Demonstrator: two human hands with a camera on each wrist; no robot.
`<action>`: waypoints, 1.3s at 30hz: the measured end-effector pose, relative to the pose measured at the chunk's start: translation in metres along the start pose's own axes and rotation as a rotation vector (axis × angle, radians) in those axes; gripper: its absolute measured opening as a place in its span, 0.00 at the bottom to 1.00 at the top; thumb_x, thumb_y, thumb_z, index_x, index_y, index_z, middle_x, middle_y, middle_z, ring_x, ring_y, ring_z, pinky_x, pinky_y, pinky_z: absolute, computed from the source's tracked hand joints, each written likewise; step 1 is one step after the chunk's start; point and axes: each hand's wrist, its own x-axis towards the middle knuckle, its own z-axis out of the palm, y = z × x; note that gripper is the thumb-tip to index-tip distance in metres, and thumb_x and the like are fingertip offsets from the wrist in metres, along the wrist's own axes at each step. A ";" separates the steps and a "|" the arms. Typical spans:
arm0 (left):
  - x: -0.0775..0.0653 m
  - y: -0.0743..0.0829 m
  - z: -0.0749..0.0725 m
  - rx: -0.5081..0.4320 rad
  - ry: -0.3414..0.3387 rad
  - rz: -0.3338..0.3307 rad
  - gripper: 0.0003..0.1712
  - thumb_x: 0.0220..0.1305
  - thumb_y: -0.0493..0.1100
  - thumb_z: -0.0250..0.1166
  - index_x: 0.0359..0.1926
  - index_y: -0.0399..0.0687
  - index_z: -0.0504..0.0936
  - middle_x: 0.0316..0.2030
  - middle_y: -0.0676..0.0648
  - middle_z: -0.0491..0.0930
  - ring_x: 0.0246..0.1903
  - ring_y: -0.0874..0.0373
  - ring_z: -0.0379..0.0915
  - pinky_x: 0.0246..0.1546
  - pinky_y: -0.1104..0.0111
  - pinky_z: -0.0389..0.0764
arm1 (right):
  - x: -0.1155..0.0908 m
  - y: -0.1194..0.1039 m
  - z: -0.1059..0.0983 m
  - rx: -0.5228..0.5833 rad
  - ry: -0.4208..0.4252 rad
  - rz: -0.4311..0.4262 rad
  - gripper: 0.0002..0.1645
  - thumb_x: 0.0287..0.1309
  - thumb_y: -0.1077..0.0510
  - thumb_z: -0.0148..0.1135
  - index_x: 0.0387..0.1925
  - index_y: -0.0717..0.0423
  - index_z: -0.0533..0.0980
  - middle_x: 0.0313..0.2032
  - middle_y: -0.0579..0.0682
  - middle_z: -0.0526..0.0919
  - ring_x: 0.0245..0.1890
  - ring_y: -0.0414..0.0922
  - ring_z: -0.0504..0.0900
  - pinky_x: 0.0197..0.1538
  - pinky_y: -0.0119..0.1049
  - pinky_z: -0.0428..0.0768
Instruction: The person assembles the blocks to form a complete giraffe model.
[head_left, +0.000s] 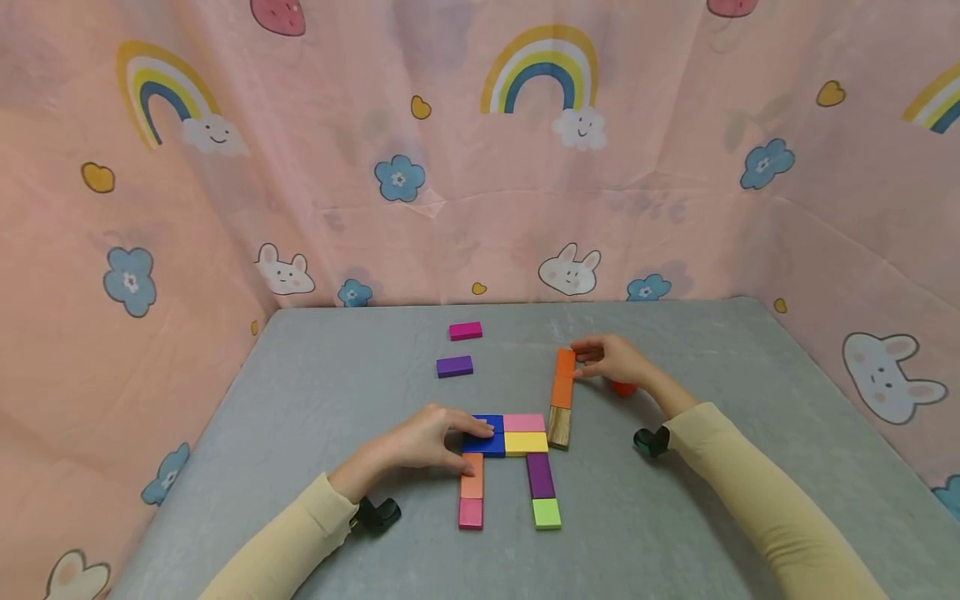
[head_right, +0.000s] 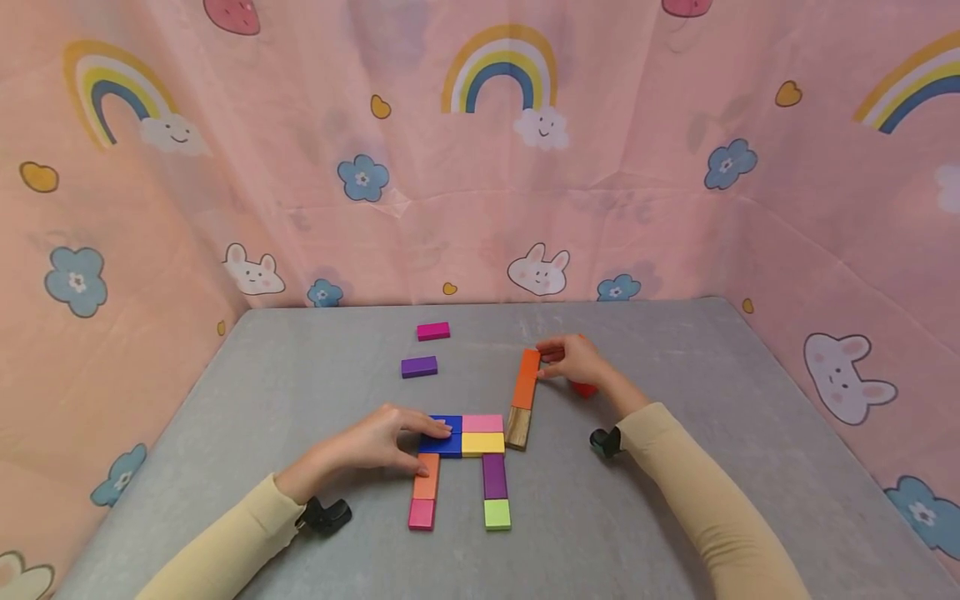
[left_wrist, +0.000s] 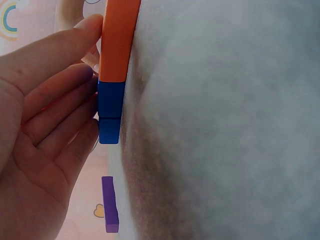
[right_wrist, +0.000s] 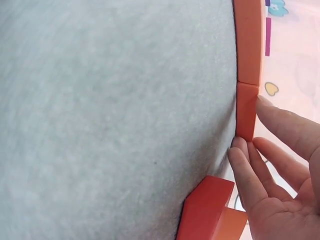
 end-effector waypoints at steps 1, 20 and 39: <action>0.000 0.000 0.000 -0.001 0.003 0.002 0.29 0.51 0.49 0.74 0.56 0.53 0.80 0.54 0.58 0.79 0.57 0.63 0.72 0.58 0.66 0.73 | 0.000 0.000 0.000 -0.008 0.008 -0.014 0.34 0.54 0.58 0.68 0.60 0.71 0.69 0.56 0.67 0.76 0.54 0.57 0.78 0.56 0.47 0.76; -0.001 -0.001 -0.001 0.015 -0.004 0.013 0.29 0.52 0.49 0.73 0.57 0.52 0.80 0.54 0.57 0.79 0.58 0.61 0.72 0.58 0.65 0.74 | 0.002 -0.002 0.001 -0.032 -0.007 0.013 0.33 0.54 0.59 0.67 0.60 0.69 0.69 0.56 0.66 0.76 0.55 0.59 0.77 0.58 0.51 0.73; 0.000 0.001 -0.003 0.014 -0.022 -0.012 0.29 0.53 0.52 0.72 0.58 0.54 0.79 0.55 0.59 0.78 0.58 0.64 0.71 0.59 0.67 0.72 | 0.069 -0.072 0.009 -0.017 -0.059 -0.081 0.31 0.55 0.56 0.67 0.59 0.63 0.72 0.56 0.60 0.78 0.56 0.54 0.78 0.58 0.45 0.76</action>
